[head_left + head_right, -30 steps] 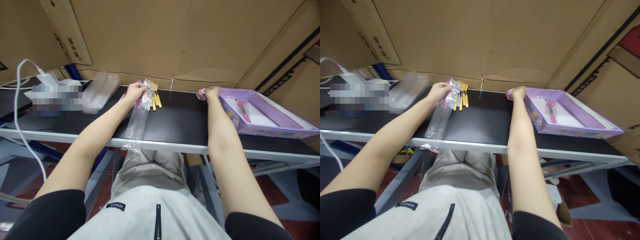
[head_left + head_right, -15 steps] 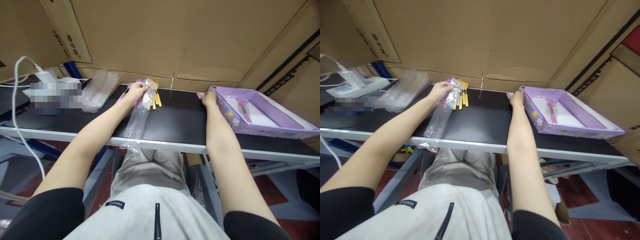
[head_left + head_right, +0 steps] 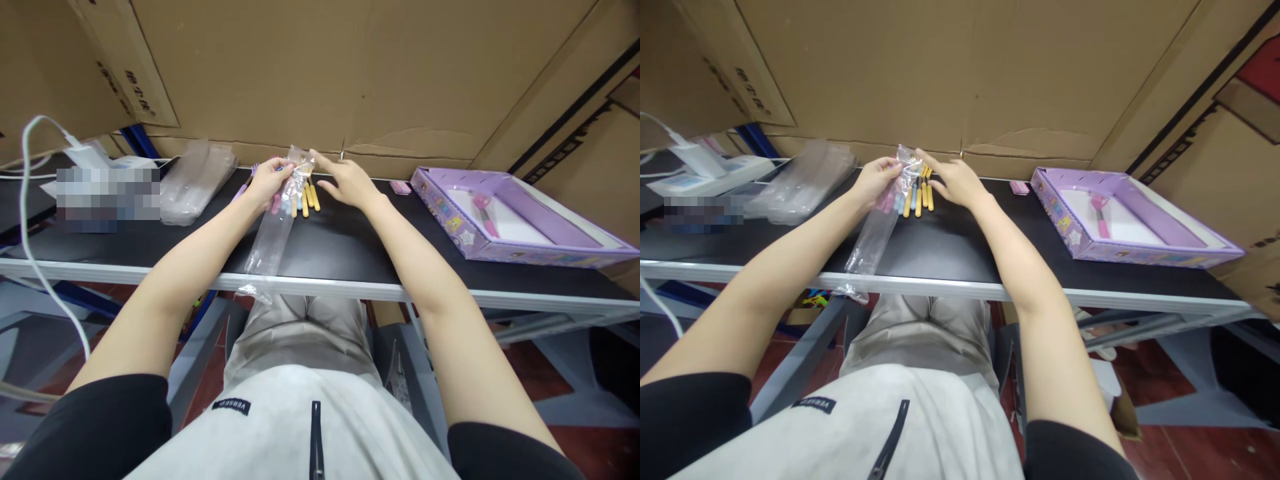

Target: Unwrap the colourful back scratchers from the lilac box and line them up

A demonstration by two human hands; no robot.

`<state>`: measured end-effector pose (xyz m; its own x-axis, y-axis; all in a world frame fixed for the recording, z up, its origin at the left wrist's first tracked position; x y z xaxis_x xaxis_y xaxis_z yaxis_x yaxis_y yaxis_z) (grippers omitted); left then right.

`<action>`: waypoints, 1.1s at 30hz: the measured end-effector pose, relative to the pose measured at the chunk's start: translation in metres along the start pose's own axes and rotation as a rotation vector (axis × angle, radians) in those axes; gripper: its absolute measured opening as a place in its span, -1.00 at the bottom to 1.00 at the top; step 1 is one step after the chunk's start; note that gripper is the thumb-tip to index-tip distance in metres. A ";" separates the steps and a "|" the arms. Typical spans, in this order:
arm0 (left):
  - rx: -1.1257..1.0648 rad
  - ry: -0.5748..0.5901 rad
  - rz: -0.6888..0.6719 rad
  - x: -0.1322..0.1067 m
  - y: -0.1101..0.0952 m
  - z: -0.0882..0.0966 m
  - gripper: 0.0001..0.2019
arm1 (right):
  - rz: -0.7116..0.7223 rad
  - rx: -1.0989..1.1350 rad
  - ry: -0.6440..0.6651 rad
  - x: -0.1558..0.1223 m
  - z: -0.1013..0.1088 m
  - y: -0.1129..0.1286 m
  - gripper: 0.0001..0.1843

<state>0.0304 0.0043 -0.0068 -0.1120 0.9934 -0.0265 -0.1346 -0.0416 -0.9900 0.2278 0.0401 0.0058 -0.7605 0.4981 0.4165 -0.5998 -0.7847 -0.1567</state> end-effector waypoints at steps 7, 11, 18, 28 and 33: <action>0.054 0.031 -0.080 0.001 -0.002 -0.001 -0.66 | -0.003 -0.029 -0.030 0.010 0.002 0.018 -0.43; 0.204 0.012 -0.314 0.004 -0.002 0.002 -0.28 | -0.134 -0.054 -0.138 0.002 0.018 0.005 -0.41; 0.431 0.085 -0.645 0.000 -0.004 -0.002 -0.10 | -0.243 -0.092 -0.217 -0.007 0.033 -0.008 -0.41; 0.669 -0.071 -0.805 0.013 -0.011 0.020 -0.35 | -0.272 -0.102 -0.257 -0.009 0.022 -0.017 -0.34; 0.650 -0.376 -0.620 0.033 -0.008 0.085 -0.36 | -0.287 -0.094 -0.192 -0.010 0.014 -0.023 -0.36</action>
<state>-0.0557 0.0285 0.0119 -0.1302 0.7645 0.6313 -0.7804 0.3137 -0.5409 0.2528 0.0485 0.0180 -0.5027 0.6079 0.6146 -0.8092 -0.5810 -0.0872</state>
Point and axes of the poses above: each hand's wrist, its own x-axis towards the middle knuckle, its own z-axis out of the back of the hand, y = z × x, the point moved 3 cm from there along x, towards the middle knuckle, and after that the axes turned 9 degrees about z, right-handed, at the moved point
